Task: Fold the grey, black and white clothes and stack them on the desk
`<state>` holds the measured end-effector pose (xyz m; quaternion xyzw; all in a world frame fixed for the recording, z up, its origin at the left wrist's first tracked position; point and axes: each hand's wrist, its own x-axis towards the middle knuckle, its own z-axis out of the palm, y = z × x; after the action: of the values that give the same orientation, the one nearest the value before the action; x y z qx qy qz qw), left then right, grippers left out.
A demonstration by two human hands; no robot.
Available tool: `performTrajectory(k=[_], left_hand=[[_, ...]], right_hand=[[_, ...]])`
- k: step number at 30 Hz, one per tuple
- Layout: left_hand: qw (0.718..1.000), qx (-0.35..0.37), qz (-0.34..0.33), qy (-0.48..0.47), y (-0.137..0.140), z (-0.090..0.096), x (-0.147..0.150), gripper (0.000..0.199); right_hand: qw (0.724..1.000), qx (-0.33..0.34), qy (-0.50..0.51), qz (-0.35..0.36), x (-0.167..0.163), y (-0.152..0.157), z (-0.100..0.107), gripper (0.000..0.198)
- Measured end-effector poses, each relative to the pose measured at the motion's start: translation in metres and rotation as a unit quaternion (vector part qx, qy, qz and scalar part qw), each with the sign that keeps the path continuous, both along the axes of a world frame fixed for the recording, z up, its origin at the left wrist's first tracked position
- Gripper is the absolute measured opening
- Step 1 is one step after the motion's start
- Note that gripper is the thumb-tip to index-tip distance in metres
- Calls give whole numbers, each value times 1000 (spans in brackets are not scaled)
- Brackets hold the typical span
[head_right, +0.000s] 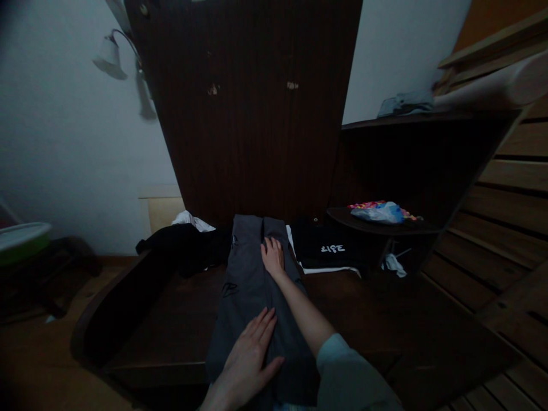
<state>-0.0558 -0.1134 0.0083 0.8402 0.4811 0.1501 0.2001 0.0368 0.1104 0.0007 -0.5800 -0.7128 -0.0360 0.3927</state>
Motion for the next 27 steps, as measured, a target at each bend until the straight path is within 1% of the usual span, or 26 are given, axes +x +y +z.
performTrajectory(k=[3,6,8,11,14,17,19,21,23,25,27], left_hand=[[1000,-4,-1,1,0,0,0,65],[1000,-3,-3,-3,0,1,0,65],[1000,-2,-5,-5,0,1,-1,64],[1000,-3,-3,-3,0,1,-1,64],[1000,-2,-4,0,0,1,-1,64],[1000,-3,-9,-3,0,1,-1,65],[1000,-9,-8,-7,0,1,-1,65],[1000,-12,-4,-13,0,1,0,66],[1000,-16,-2,-18,1,-1,0,67],[1000,-20,-7,-20,3,-3,-1,68],[999,-23,-16,-22,5,-5,-2,69]], right_hand=[[999,-23,-46,9,-2,0,-1,42],[996,-47,-81,3,-4,-1,-1,48],[994,-62,-89,4,-4,-2,1,51],[992,-82,-95,30,-4,-2,3,56],[985,-127,-106,54,-4,-1,4,60],[975,-178,-115,63,-5,0,5,62],[972,-195,-117,67,-5,1,6,61],[972,-197,-110,70,-6,1,7,60],[976,-186,-89,77,-5,1,9,58],[979,-176,-44,98,-2,-2,11,57],[974,-180,18,139,5,-10,12,57]])
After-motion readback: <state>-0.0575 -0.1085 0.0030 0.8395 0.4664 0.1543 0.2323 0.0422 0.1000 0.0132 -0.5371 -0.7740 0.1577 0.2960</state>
